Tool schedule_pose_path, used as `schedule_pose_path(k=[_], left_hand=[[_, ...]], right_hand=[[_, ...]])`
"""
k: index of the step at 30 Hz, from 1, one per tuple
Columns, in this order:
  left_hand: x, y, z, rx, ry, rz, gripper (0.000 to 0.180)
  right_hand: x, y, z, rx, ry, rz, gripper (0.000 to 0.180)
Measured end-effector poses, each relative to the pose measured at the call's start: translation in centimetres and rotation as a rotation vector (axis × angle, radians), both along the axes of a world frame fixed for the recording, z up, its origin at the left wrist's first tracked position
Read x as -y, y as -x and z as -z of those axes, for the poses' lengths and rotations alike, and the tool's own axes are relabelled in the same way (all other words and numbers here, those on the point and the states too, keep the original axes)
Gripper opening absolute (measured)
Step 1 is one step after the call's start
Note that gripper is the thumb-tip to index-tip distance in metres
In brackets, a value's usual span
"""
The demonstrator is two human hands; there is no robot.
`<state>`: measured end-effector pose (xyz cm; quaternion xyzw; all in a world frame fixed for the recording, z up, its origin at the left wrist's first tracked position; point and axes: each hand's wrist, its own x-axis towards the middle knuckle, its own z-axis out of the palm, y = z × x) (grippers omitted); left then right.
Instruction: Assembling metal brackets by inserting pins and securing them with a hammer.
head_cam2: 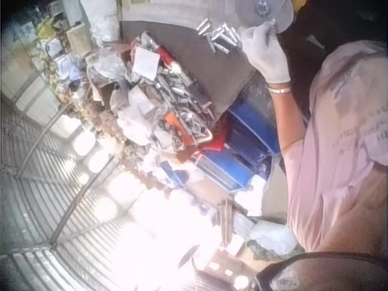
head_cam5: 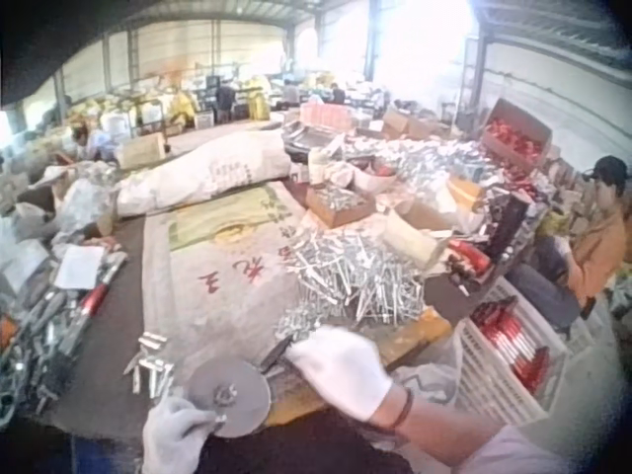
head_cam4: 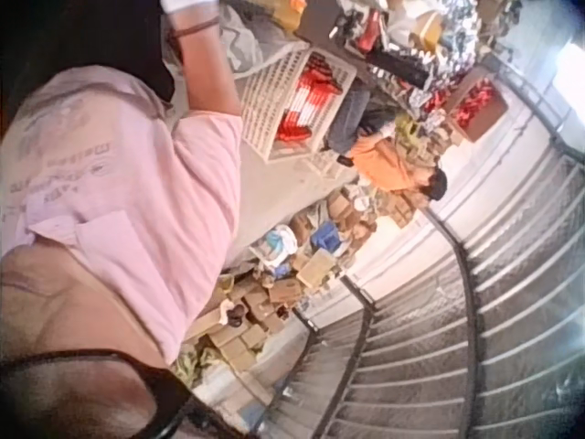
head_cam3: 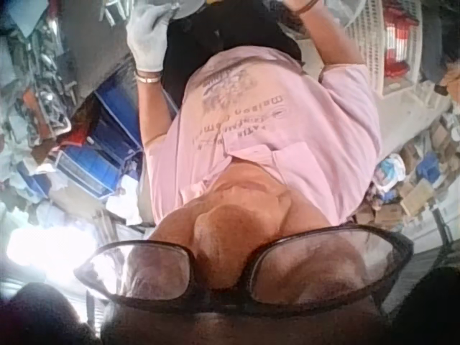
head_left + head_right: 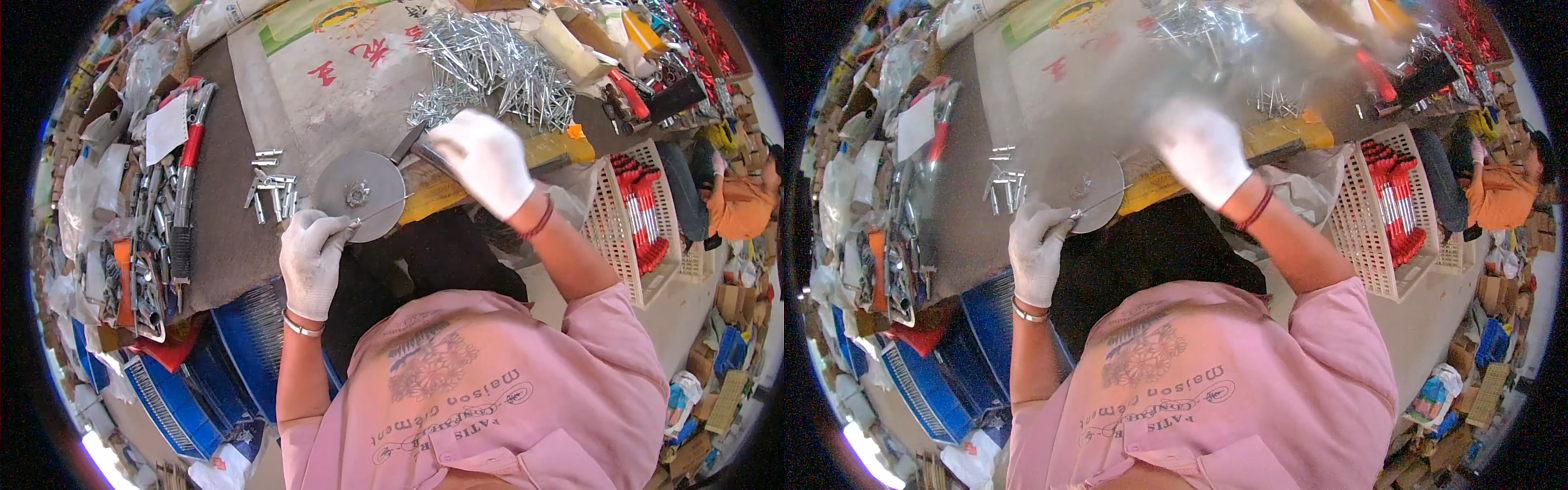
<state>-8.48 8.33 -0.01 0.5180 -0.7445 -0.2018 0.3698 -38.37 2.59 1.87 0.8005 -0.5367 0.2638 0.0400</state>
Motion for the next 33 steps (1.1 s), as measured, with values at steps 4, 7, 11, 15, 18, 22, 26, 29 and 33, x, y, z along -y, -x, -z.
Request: schedule_pose_path(k=[4,7,11,15,18,22,26,29,33], left_hand=[[0.2,0.2,-0.2,0.006,0.038,0.007,0.016],[0.4,0.3,-0.2,0.016,0.035,0.005,0.016],[0.3,0.3,-0.1,-0.001,0.042,0.010,0.016],[0.2,0.2,-0.1,-0.015,0.036,0.009,0.015],[0.2,0.3,-0.1,-0.005,0.069,0.011,0.014],[0.2,0.2,0.5,-0.014,0.047,-0.007,0.013],[0.5,0.0,0.9,0.059,0.054,-0.010,0.014],[0.3,0.1,1.1,0.039,0.060,-0.027,0.014],[0.2,0.0,1.3,0.072,0.091,-0.046,0.015]], right_hand=[[3.5,5.0,2.9,0.035,-0.081,0.127,0.008],[4.8,5.6,3.8,0.002,-0.048,0.034,0.009],[5.3,5.2,2.7,-0.001,-0.164,-0.007,0.008],[5.6,5.3,2.7,-0.060,-0.198,0.003,0.009],[5.3,4.8,2.6,-0.110,-0.176,0.032,0.008],[2.2,-0.6,-0.7,0.122,-0.122,-0.189,0.003],[-0.6,-5.9,-1.0,0.080,-0.141,-0.455,0.003],[-0.8,-7.6,-0.2,0.030,-0.169,-0.526,0.004],[-0.8,-8.2,0.5,-0.018,-0.172,-0.546,0.006]])
